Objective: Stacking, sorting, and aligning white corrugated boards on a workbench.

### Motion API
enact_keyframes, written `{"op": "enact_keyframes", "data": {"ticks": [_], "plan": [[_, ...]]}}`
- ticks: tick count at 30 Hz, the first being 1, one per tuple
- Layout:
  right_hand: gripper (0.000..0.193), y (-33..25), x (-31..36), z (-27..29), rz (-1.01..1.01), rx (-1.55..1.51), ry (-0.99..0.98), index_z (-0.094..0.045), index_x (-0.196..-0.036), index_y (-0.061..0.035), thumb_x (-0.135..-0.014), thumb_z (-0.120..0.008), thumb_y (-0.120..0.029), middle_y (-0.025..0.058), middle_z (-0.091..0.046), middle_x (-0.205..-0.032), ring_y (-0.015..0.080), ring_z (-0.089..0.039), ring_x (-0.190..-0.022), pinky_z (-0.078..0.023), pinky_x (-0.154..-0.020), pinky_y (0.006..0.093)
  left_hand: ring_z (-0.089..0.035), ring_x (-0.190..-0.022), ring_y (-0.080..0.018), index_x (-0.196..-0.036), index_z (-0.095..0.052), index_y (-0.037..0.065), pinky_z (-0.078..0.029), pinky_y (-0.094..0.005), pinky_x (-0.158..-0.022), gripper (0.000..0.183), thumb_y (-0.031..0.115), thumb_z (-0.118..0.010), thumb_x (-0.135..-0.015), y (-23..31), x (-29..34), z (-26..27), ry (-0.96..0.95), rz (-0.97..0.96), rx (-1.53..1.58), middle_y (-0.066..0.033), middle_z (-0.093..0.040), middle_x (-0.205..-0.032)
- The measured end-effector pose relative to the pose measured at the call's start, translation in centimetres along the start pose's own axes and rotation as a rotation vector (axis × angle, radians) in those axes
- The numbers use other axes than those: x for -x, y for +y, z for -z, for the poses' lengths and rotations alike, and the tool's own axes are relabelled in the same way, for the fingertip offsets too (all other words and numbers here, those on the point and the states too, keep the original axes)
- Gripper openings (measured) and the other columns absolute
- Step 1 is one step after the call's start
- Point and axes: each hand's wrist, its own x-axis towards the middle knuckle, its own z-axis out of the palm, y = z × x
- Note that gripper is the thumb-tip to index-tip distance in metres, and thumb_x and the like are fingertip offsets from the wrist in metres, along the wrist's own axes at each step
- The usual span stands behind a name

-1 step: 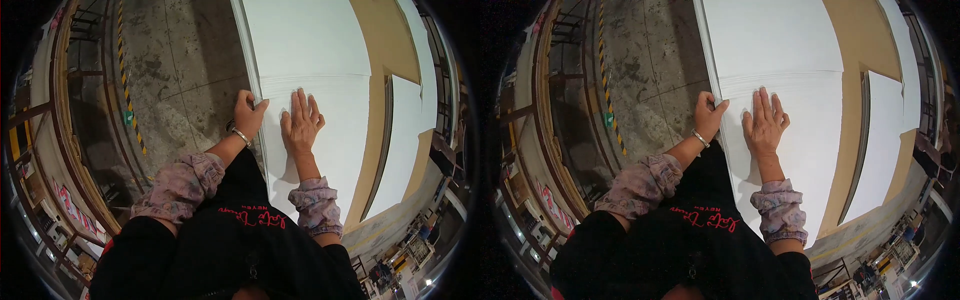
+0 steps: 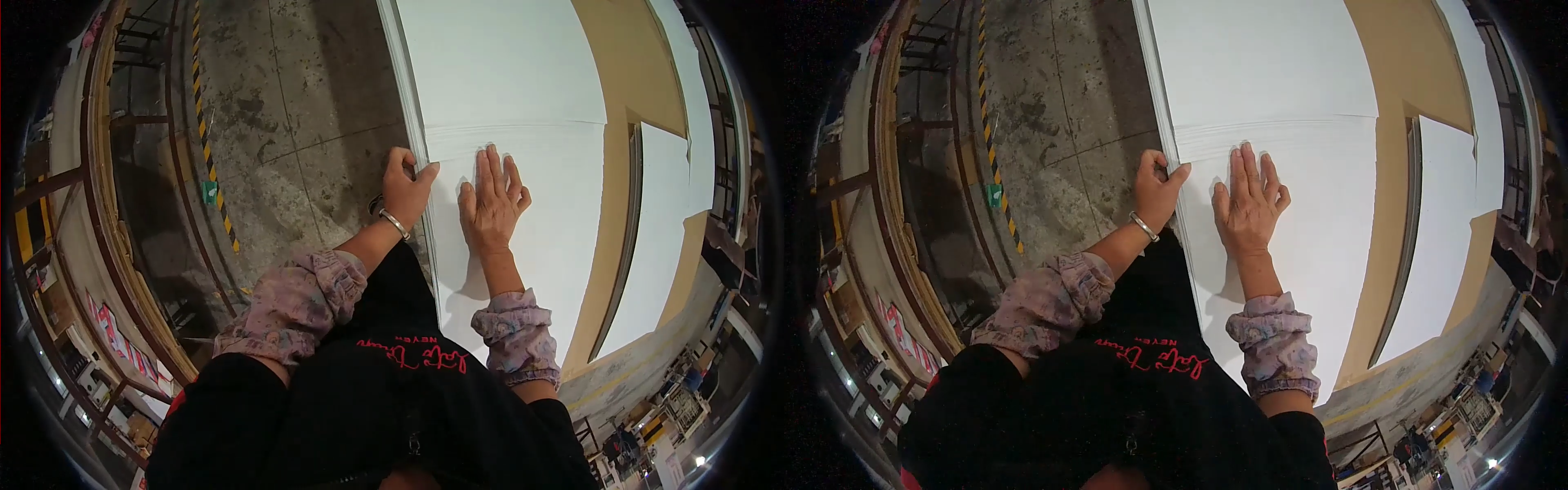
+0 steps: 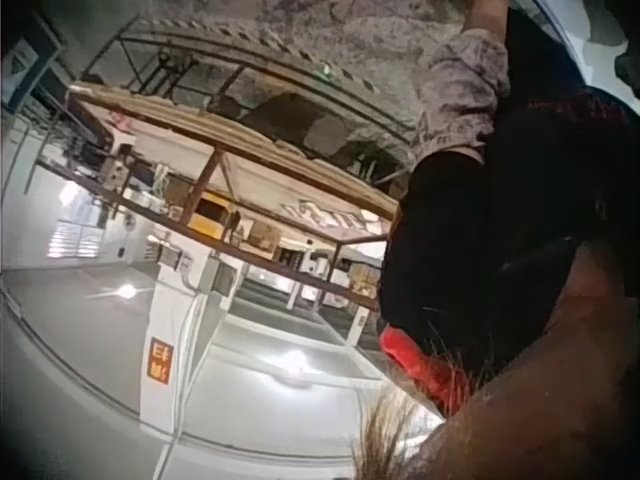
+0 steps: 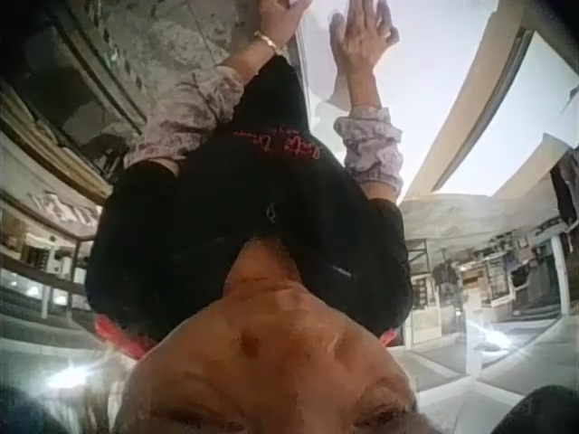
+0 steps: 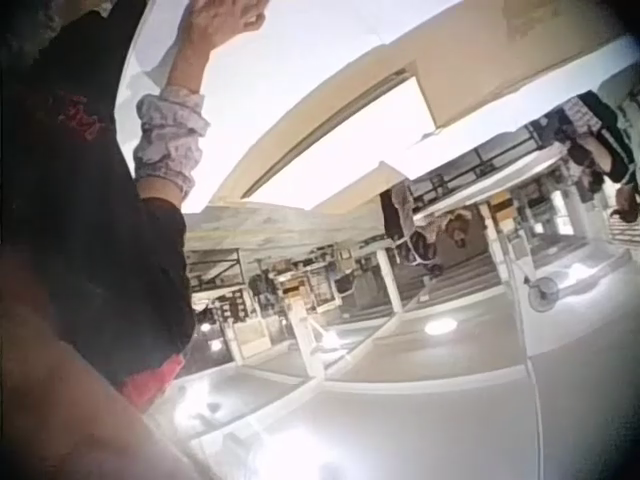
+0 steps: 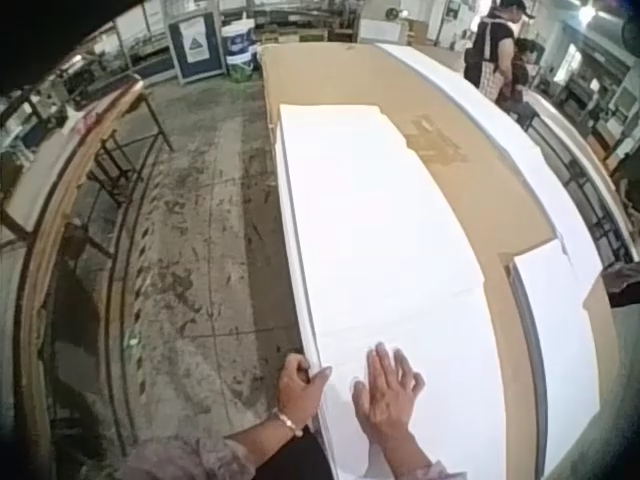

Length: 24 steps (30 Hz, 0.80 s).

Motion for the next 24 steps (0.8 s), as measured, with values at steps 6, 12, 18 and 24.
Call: {"op": "enact_keyframes", "data": {"ticks": [6, 12, 18, 24], "plan": [[0.050, 0.1, 0.0, -0.1, 0.004, -0.002, 0.013, -0.042, -0.136, -0.0149, -0.089, -0.046, -0.033, -0.0007, -0.039, -0.143, 0.0260, -0.029, -0.132, -0.018, -0.101, 0.0444, -0.038, -0.059, -0.0115, -0.083, -0.043, 0.007, -0.038, -0.0280, -0.054, 0.035, 0.017, -0.074, -0.071, -0.7, 0.0, 0.0, -0.014, 0.019, 0.059, 0.0004, -0.042, -0.071], [0.050, 0.2, 0.1, -0.2, -0.007, -0.017, 0.000, -0.042, -0.136, -0.0151, -0.090, -0.046, -0.033, -0.0010, -0.039, -0.142, 0.0258, -0.029, -0.132, -0.018, -0.101, 0.0446, -0.035, -0.058, -0.0069, -0.084, -0.044, 0.007, -0.035, -0.0241, -0.052, 0.032, 0.015, -0.074, -0.074, -0.2, 0.2, 0.6, -0.074, 0.007, 0.095, 0.0036, -0.040, -0.069], [0.049, 0.2, 0.0, -0.2, 0.013, -0.042, 0.032, -0.042, -0.136, -0.0151, -0.091, -0.045, -0.033, -0.0006, -0.040, -0.142, 0.0257, -0.029, -0.132, -0.018, -0.102, 0.0446, -0.035, -0.056, -0.0061, -0.083, -0.044, 0.007, -0.035, -0.0234, -0.050, 0.032, 0.015, -0.073, -0.074, 0.4, 0.0, 0.7, -0.069, -0.013, 0.118, 0.0041, -0.040, -0.066], [0.049, 0.3, 0.1, -0.3, 0.001, -0.006, 0.023, -0.042, -0.137, -0.0171, -0.089, -0.046, -0.030, -0.0018, -0.038, -0.143, 0.0237, -0.029, -0.132, -0.017, -0.102, 0.0423, -0.035, -0.054, -0.0056, -0.081, -0.042, 0.008, -0.033, -0.0235, -0.048, 0.030, 0.012, -0.071, -0.075, 0.3, -0.1, 0.5, -0.080, 0.000, 0.126, 0.0041, -0.040, -0.065]]}}
